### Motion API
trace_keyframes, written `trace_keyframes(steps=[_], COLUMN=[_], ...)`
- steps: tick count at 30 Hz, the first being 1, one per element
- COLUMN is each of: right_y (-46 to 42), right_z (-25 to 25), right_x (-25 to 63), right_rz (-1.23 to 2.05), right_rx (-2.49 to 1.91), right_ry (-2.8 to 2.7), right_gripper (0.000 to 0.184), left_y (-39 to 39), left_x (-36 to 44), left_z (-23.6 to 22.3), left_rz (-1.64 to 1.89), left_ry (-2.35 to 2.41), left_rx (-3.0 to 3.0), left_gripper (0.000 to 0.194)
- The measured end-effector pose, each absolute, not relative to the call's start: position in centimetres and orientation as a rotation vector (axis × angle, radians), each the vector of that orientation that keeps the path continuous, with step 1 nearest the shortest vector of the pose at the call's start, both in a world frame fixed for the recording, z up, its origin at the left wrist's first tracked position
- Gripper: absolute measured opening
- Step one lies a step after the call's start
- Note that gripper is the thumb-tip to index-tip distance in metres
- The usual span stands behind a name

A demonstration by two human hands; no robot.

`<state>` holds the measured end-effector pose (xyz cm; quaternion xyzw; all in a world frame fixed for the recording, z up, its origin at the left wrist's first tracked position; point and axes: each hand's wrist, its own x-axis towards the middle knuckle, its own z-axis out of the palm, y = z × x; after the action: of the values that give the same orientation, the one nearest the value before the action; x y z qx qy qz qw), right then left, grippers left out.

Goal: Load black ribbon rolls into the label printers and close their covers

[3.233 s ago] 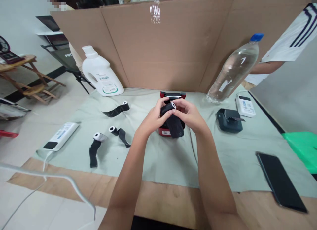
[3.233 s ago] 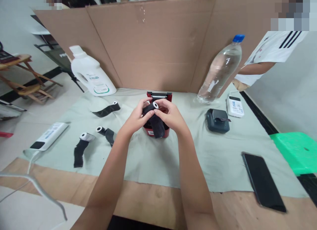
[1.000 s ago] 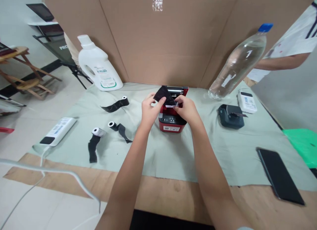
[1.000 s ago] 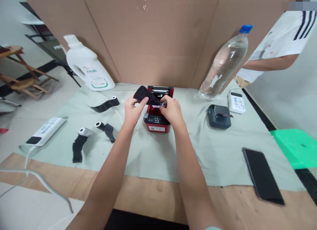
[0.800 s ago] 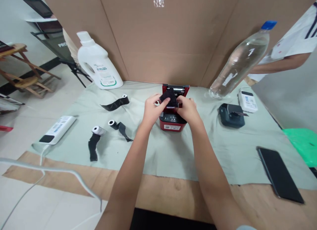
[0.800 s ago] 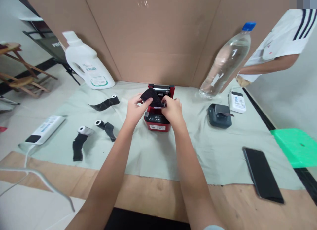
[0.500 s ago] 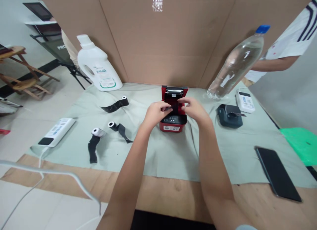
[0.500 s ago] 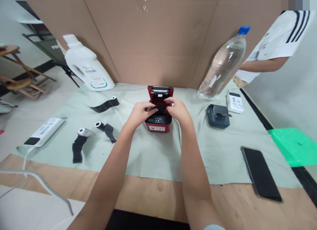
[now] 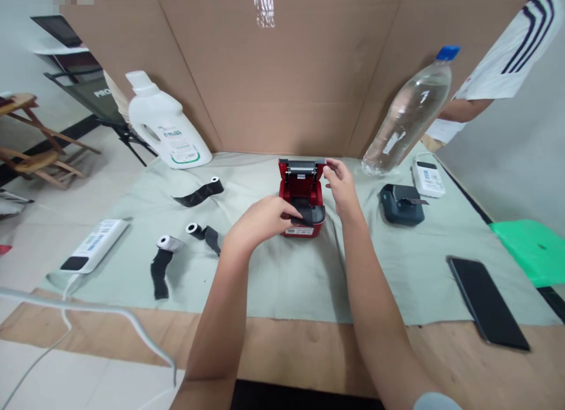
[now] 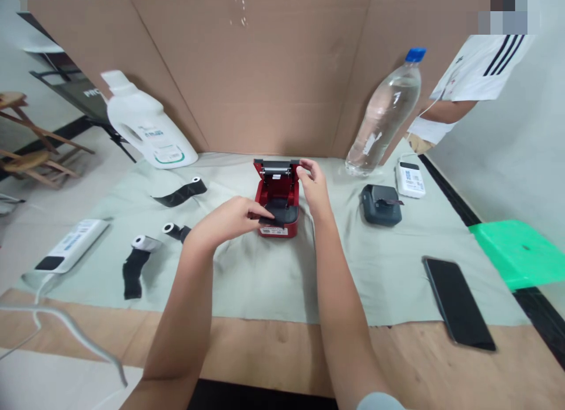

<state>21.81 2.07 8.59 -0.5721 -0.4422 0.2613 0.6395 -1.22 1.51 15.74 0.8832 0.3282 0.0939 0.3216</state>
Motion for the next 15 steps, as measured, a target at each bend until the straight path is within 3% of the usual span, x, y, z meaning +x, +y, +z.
trace_keyframes(steps=[7, 10, 15], right_y=[-0.2, -0.8, -1.0], right_z=[9.8, 9.9, 9.5], right_x=[23.4, 23.7, 23.6], right_rz=[0.96, 1.052, 1.079], right_rx=[-1.233, -1.302, -1.521], right_ry=[-1.157, -1.201, -1.107], right_gripper=[0.044, 0.054, 0.095], left_y=[1.0, 1.9, 4.7], left_x=[-1.6, -1.9, -1.8], left_z=[16.3, 16.0, 13.5], left_rz=[0.061, 0.057, 0.744], left_ry=[0.753, 0.621, 0.833], left_rx=[2.222, 2.083, 1.735], left_gripper=[0.027, 0.021, 0.03])
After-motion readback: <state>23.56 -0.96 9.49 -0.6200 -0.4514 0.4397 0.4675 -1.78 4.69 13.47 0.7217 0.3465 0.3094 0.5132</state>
